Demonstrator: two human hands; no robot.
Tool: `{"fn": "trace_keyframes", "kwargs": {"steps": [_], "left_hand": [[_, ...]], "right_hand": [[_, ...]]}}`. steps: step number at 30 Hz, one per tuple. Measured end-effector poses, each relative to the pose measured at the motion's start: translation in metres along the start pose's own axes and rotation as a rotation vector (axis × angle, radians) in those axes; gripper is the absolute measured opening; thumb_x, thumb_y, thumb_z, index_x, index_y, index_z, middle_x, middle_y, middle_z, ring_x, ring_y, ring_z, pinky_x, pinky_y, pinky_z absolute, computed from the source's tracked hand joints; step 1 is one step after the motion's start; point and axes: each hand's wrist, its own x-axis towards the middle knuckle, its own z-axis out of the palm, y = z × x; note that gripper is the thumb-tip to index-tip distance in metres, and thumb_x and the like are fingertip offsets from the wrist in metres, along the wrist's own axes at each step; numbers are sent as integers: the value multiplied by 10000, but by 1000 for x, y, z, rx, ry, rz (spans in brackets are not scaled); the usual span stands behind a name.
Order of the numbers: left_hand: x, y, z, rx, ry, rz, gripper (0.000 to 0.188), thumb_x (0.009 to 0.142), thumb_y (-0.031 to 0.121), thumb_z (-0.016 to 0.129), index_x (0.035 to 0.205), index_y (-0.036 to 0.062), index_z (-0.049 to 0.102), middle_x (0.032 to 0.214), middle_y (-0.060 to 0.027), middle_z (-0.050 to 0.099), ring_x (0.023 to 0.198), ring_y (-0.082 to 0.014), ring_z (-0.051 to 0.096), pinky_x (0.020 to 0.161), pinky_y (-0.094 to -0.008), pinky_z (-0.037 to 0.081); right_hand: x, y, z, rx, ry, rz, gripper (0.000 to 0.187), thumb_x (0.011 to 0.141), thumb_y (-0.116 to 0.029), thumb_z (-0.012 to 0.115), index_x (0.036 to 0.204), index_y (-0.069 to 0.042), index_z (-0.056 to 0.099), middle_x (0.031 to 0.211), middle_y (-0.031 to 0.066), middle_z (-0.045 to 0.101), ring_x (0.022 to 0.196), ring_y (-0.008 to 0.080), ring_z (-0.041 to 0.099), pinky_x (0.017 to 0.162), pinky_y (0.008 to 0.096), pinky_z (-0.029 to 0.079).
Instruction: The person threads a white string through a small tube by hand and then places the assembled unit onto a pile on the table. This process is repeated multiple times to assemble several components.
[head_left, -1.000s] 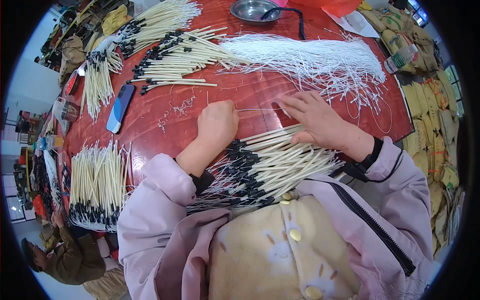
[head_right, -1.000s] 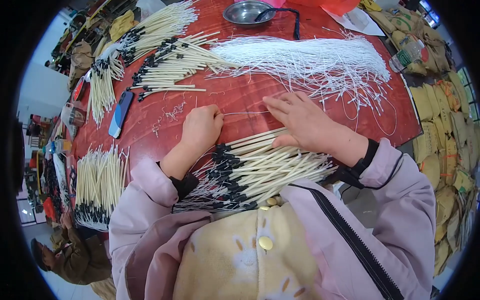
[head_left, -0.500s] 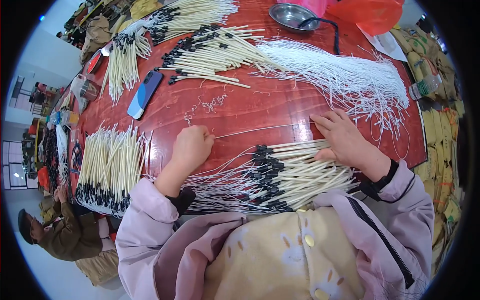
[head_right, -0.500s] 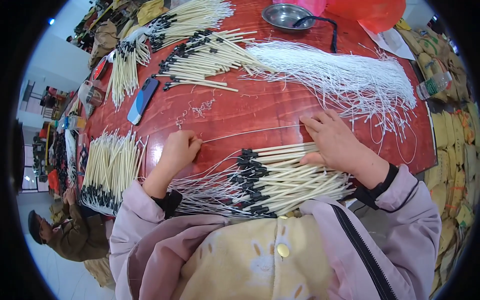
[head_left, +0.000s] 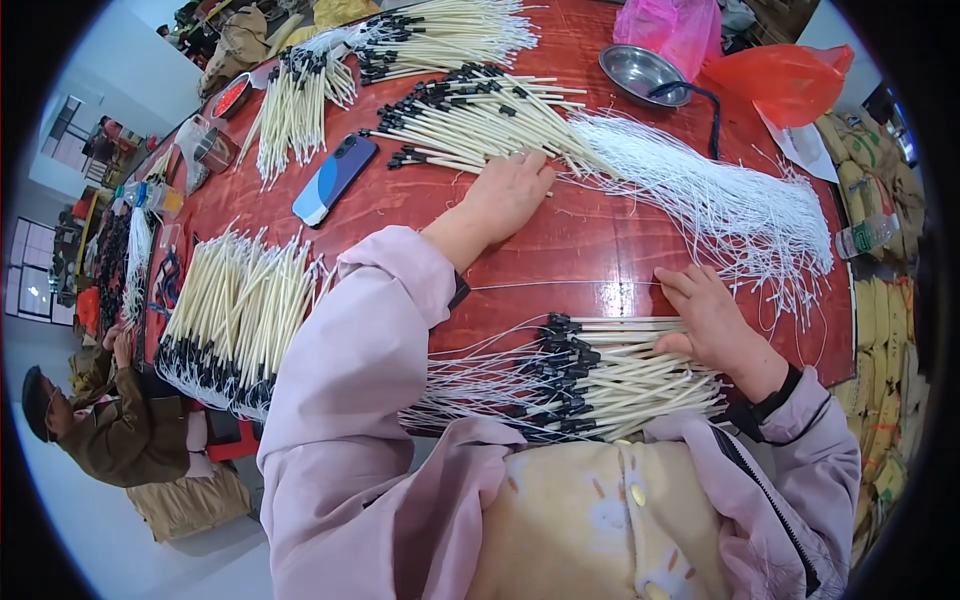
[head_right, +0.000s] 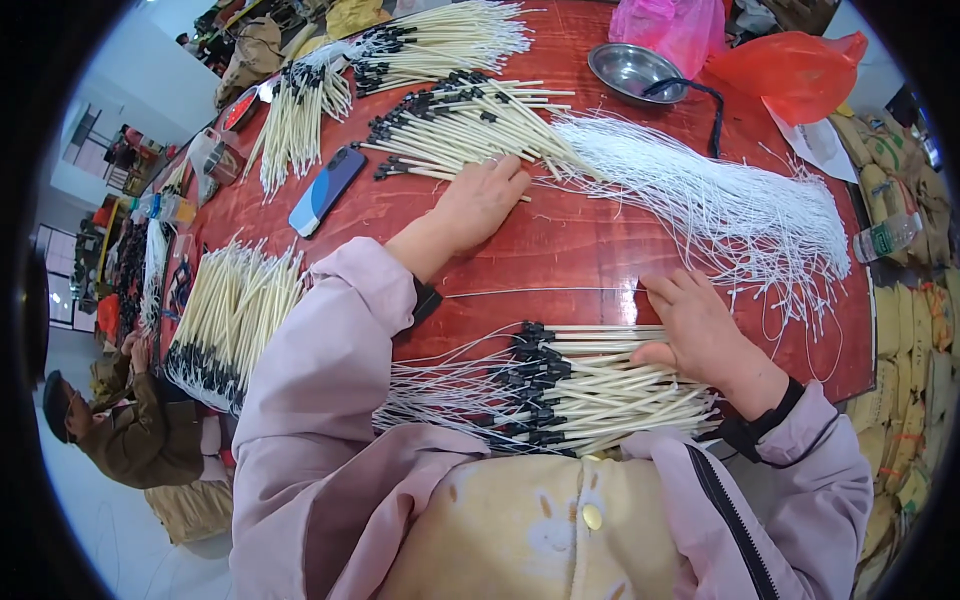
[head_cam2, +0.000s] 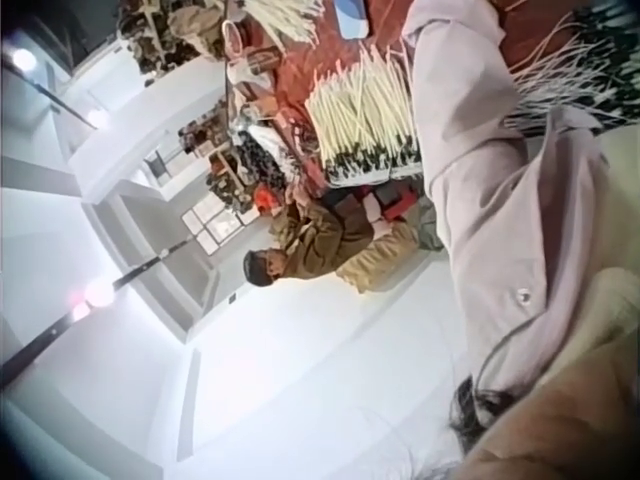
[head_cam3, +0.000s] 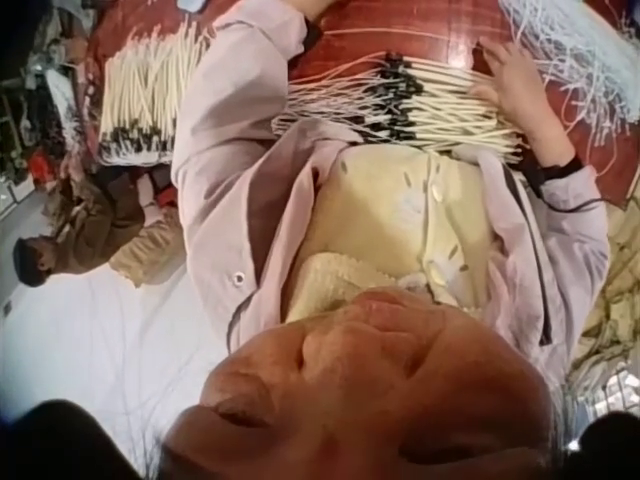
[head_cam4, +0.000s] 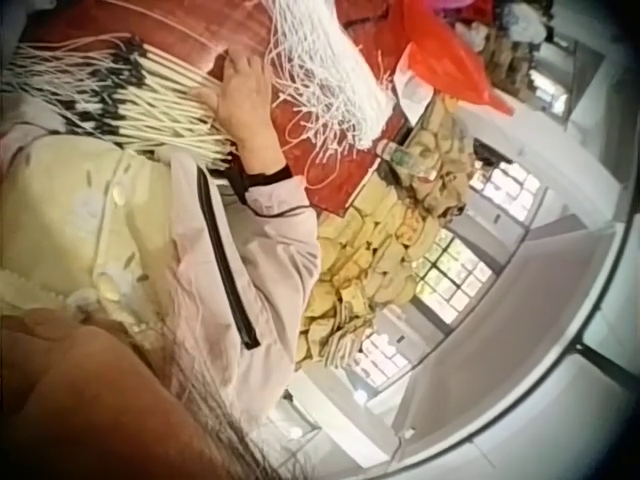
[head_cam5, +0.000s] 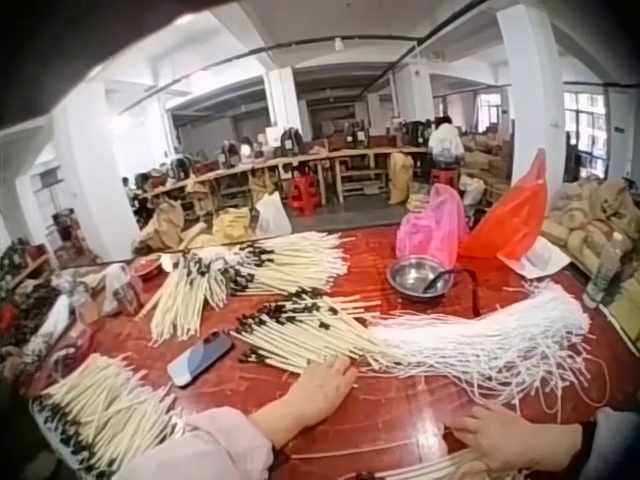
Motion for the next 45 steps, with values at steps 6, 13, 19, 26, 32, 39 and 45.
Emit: {"fn": "trace_keyframes", "kwargs": {"steps": [6, 13, 19, 26, 32, 39, 45], "left_hand": [[-18, 21, -47, -90, 107, 73, 108, 901, 144, 605, 993, 99, 637, 964, -90, 616, 960, -306, 647, 789, -456, 528], [-115, 34, -96, -578, 120, -469, 124, 894, 76, 681, 1013, 53, 705, 892, -154, 628, 830, -377, 647, 736, -433, 524], [-165, 31, -88, -546, 21, -589, 118, 883, 43, 683, 995, 26, 712, 908, -157, 641, 836, -378, 650, 737, -429, 520], [-159, 37, -73, -522, 36, -531, 129, 881, 20, 679, 1005, 4, 712, 910, -169, 647, 840, -382, 653, 739, -419, 522], [-154, 39, -72, -508, 33, -524, 129, 879, 53, 682, 1004, 31, 706, 914, -153, 641, 857, -384, 650, 759, -447, 528], [-140, 45, -69, -428, 20, -454, 100, 867, 96, 675, 956, 72, 714, 895, -122, 643, 883, -350, 654, 750, -446, 536], [-75, 70, -38, -327, -95, -212, 84, 849, 140, 656, 875, 85, 713, 877, -96, 651, 892, -316, 669, 753, -434, 558]], "right_hand": [[3, 0, -3, 65, -22, 22, 994, 826, -771, 517, 1171, 154, 630, 1345, 223, 574, 1106, 366, 532, 1008, 461, 408], [1, 4, 1, 89, 3, 49, 968, 834, -759, 520, 1140, 151, 646, 1323, 224, 583, 1100, 373, 544, 1004, 462, 411], [2, 2, 0, 92, -1, 36, 950, 831, -746, 539, 1127, 149, 652, 1303, 223, 591, 1106, 376, 548, 1004, 457, 412], [4, -1, 1, 33, -17, 32, 920, 818, -724, 586, 1119, 144, 650, 1279, 218, 590, 1114, 366, 544, 1009, 451, 409], [7, -6, -5, 19, -41, 37, 912, 812, -720, 590, 1112, 139, 646, 1257, 208, 584, 1115, 361, 535, 1016, 450, 403], [6, -3, -6, -1, -72, 43, 912, 816, -721, 572, 1112, 139, 643, 1251, 205, 579, 1130, 356, 521, 1036, 453, 388], [13, -10, -7, -38, -89, -25, 945, 853, -713, 534, 1212, 158, 595, 1346, 233, 534, 1161, 384, 505, 1070, 472, 367]]}}
